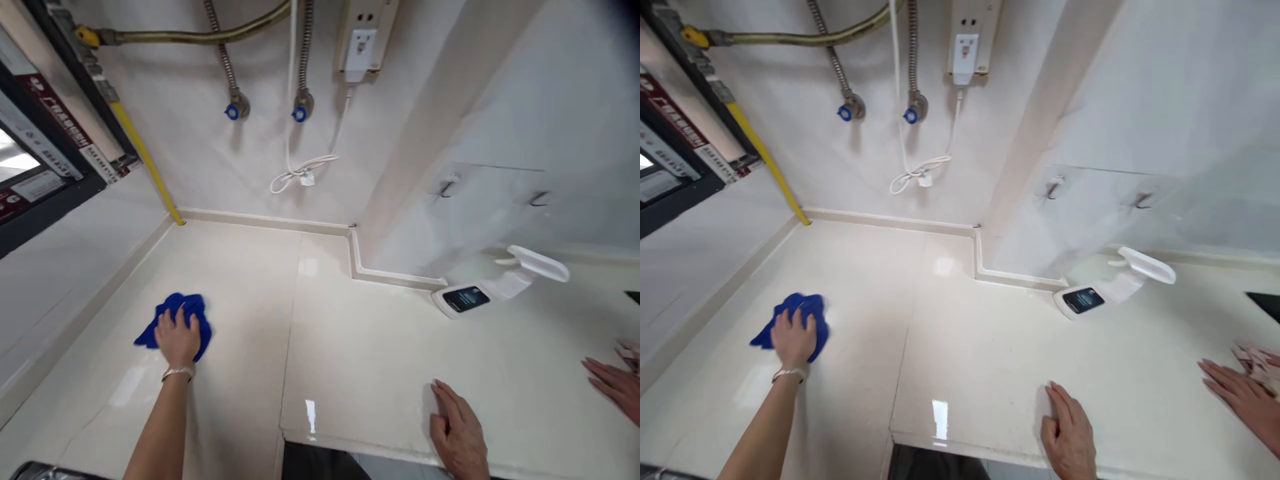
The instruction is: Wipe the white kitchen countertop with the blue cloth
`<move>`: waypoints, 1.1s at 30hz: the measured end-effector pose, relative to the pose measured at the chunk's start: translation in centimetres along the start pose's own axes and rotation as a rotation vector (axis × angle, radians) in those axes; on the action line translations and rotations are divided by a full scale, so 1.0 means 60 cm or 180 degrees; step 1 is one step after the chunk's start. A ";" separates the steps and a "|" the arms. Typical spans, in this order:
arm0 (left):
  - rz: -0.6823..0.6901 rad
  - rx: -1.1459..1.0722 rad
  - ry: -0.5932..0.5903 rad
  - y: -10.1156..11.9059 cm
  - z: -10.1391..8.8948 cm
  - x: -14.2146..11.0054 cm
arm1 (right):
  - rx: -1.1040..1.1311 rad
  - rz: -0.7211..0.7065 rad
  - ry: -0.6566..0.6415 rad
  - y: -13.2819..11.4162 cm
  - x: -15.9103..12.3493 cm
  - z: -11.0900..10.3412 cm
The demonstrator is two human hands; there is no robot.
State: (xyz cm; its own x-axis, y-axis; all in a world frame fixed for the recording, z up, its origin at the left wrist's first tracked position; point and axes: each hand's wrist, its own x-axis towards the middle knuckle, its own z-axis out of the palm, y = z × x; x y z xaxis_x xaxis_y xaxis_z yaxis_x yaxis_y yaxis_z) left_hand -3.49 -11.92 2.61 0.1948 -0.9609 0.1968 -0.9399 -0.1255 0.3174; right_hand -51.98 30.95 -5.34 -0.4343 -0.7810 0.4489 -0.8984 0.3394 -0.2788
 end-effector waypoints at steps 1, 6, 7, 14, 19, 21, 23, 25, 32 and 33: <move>-0.0122 0.0036 -0.0012 -0.008 -0.008 -0.007 | -0.0008 0.0006 0.0031 -0.004 0.001 0.000; -0.0422 0.0068 -0.0034 -0.003 -0.027 -0.046 | -0.0158 0.0030 0.0070 -0.018 0.009 0.002; -0.0468 0.0101 -0.0040 0.004 -0.028 -0.055 | -0.0185 0.0036 0.0062 -0.019 0.011 0.003; -0.0333 -0.0042 0.0219 0.088 -0.024 -0.154 | -0.0227 0.0130 -0.0028 -0.027 0.021 0.000; 0.0286 -0.0204 0.0465 0.186 0.010 -0.235 | -0.0257 0.0232 -0.0115 -0.035 0.033 -0.012; 0.0559 -0.0236 0.0395 0.231 0.028 -0.267 | -0.0233 0.0280 -0.0159 -0.038 0.038 -0.017; 0.0872 -0.0274 0.0310 0.279 0.043 -0.302 | -0.0194 0.0335 -0.0208 -0.040 0.040 -0.021; 0.1205 -0.0292 0.0183 0.325 0.056 -0.341 | -0.0157 0.0387 -0.0252 -0.040 0.041 -0.022; 0.2224 -0.0516 -0.0482 0.437 0.077 -0.494 | -0.0119 0.0429 -0.0305 -0.036 0.039 -0.018; 0.2374 -0.0570 -0.0582 0.445 0.077 -0.512 | -0.0120 0.0437 -0.0317 -0.036 0.039 -0.018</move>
State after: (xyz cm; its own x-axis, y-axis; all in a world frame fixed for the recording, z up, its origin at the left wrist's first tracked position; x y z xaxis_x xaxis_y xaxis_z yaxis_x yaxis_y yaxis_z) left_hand -35.86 13.09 0.75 -0.5333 -0.8031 0.2657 -0.7419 0.5950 0.3092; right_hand -51.13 28.97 -2.77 -0.5460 -0.7735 0.3219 -0.8338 0.4644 -0.2986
